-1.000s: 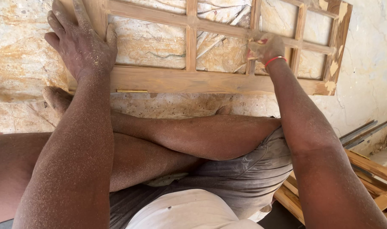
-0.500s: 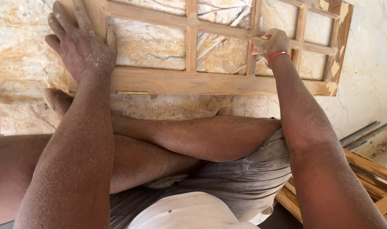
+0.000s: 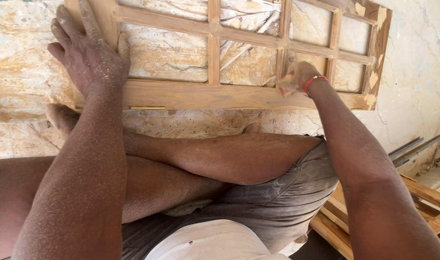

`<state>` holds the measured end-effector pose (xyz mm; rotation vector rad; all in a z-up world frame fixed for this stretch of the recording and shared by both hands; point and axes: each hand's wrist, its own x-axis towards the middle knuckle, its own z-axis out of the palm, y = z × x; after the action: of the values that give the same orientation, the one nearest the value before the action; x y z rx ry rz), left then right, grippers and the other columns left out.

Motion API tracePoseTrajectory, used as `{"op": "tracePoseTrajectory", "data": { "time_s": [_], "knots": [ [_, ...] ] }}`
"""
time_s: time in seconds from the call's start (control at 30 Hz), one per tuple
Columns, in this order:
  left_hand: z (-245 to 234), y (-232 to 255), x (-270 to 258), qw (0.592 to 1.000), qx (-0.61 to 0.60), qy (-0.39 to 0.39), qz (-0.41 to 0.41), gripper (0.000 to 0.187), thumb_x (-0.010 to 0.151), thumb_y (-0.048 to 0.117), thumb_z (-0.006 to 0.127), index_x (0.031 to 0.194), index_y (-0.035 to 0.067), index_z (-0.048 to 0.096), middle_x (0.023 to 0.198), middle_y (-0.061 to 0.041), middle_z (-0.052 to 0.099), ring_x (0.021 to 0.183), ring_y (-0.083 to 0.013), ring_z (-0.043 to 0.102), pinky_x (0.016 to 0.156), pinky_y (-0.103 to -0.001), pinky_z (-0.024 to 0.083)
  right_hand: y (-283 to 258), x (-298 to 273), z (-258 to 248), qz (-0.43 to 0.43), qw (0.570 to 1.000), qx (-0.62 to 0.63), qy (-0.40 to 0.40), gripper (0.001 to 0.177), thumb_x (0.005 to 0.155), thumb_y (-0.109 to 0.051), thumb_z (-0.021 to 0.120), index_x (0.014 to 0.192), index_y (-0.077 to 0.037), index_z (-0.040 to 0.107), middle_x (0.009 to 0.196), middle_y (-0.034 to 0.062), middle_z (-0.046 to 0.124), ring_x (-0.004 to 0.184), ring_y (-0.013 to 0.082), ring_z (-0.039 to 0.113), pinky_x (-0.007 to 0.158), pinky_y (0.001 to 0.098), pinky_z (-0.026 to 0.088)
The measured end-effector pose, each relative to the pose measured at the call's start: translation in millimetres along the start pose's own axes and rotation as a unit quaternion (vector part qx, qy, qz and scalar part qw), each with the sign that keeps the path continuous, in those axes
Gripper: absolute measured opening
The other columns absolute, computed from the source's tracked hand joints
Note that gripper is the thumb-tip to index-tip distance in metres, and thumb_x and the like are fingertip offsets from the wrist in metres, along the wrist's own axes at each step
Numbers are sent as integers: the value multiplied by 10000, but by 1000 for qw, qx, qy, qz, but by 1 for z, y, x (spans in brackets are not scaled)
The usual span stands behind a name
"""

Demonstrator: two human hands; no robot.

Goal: The person sits on the floor and sands a wooden window frame using a sanding block. They systematically work across the frame's surface, including the edges and inner grid sections, to smooth the wood.

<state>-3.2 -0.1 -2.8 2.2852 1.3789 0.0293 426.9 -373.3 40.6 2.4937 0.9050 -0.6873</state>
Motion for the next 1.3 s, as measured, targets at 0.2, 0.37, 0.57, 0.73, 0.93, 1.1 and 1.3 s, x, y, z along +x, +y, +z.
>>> {"op": "tracePoseTrajectory", "data": {
  "time_s": [0.2, 0.37, 0.57, 0.73, 0.93, 1.1, 1.3],
  "knots": [
    [4, 1, -3, 1000, 18, 0, 1, 879, 1136, 700, 437, 1695, 94, 132, 1667, -322, 170, 1549, -485, 167, 1245, -646, 164, -14, 5, -4, 13, 995, -34, 88, 448, 830, -449, 852, 1053, -67, 778, 1037, 205, 753, 963, 355, 714, 920, 451, 564],
    [-7, 7, -3, 1000, 2, -10, 0, 846, 1098, 657, 401, 1697, 128, 122, 1667, -307, 166, 1529, -481, 170, 1222, -655, 170, -1, 14, 6, 1, 995, -100, -26, 333, 808, -364, 815, 1002, -95, 785, 933, 164, 746, 855, 312, 750, 818, 446, 610],
    [-14, 8, -6, 997, 44, -52, -30, 995, 1046, 797, 245, 1645, 18, 88, 1699, -296, 117, 1577, -439, 144, 1262, -606, 152, -17, -20, 2, 30, 997, -71, 21, 391, 855, -410, 809, 1057, -76, 779, 963, 211, 772, 870, 354, 754, 848, 457, 600],
    [-19, 10, -2, 999, 29, -28, -10, 890, 1070, 746, 253, 1672, 114, 78, 1693, -287, 124, 1553, -455, 135, 1226, -635, 166, -40, -24, -37, -34, 998, -55, -17, 476, 738, -432, 882, 1055, -98, 764, 1000, 169, 741, 900, 353, 699, 841, 477, 552],
    [-11, 8, -9, 1000, 24, -17, -2, 846, 1085, 696, 322, 1692, 152, 98, 1676, -299, 163, 1542, -469, 164, 1233, -619, 194, -2, -9, 17, 19, 999, -23, 42, 385, 846, -390, 832, 1075, -87, 768, 989, 177, 777, 905, 333, 752, 886, 448, 580],
    [-19, 7, -2, 999, 34, -14, -3, 848, 1091, 720, 332, 1684, 165, 87, 1661, -305, 154, 1517, -477, 180, 1198, -621, 213, 9, 25, 6, -35, 990, -67, 122, 156, 929, -269, 778, 977, -122, 805, 953, 192, 759, 853, 350, 725, 845, 475, 563],
    [-17, 13, -3, 1000, 30, -9, -3, 813, 1095, 682, 336, 1688, 187, 82, 1680, -287, 178, 1542, -452, 199, 1222, -617, 221, -61, -25, -40, -63, 946, 209, 241, 269, 877, -288, 861, 866, -67, 707, 843, 117, 711, 729, 233, 659, 644, 390, 567]
  ]
}}
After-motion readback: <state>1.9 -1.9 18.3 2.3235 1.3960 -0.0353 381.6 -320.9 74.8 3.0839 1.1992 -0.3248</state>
